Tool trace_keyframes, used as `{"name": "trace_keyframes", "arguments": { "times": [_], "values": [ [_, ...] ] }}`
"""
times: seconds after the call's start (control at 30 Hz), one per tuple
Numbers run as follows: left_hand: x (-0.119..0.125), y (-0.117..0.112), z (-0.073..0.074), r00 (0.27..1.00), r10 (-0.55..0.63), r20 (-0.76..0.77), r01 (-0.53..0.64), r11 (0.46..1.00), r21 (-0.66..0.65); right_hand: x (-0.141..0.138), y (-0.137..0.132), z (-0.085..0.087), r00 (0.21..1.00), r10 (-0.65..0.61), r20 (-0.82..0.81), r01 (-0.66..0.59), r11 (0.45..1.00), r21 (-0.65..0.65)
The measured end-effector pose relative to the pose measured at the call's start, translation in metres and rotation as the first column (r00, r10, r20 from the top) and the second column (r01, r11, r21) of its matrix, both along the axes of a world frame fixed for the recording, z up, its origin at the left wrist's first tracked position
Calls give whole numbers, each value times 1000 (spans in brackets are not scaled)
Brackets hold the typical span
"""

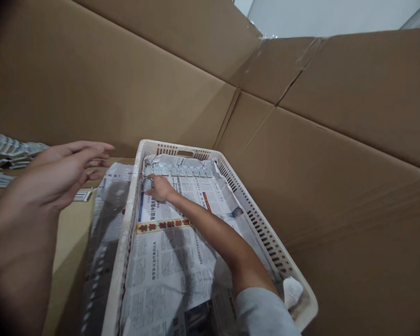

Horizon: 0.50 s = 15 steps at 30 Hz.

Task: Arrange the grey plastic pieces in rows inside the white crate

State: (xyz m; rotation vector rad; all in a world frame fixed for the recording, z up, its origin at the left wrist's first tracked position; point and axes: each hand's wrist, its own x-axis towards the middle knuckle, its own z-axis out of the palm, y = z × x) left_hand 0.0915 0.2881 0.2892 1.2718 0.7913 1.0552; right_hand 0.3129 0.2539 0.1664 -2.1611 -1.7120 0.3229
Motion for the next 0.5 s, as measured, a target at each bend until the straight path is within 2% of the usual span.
{"name": "trace_keyframes", "arguments": {
  "times": [0.1,0.17,0.27,0.37,0.43,0.5],
  "values": [
    [-4,-2,2,1000,-2,13,2,1000,5,-3,-3,6,996,-5,88,9,999,-43],
    [-8,-4,3,999,9,39,-9,1000,-2,-5,-8,19,990,-16,140,23,998,-50],
    [-13,-7,5,992,101,72,-106,992,71,-12,-15,53,976,-69,207,66,998,23],
    [-17,-16,8,959,252,128,-278,923,268,-37,-16,94,952,-111,287,40,970,241],
    [-20,-27,13,954,251,163,-293,895,336,-66,-13,113,957,25,290,-116,946,304],
    [-25,-42,20,965,201,168,-251,897,364,-102,-7,117,961,190,199,-241,932,272]
  ]
}}
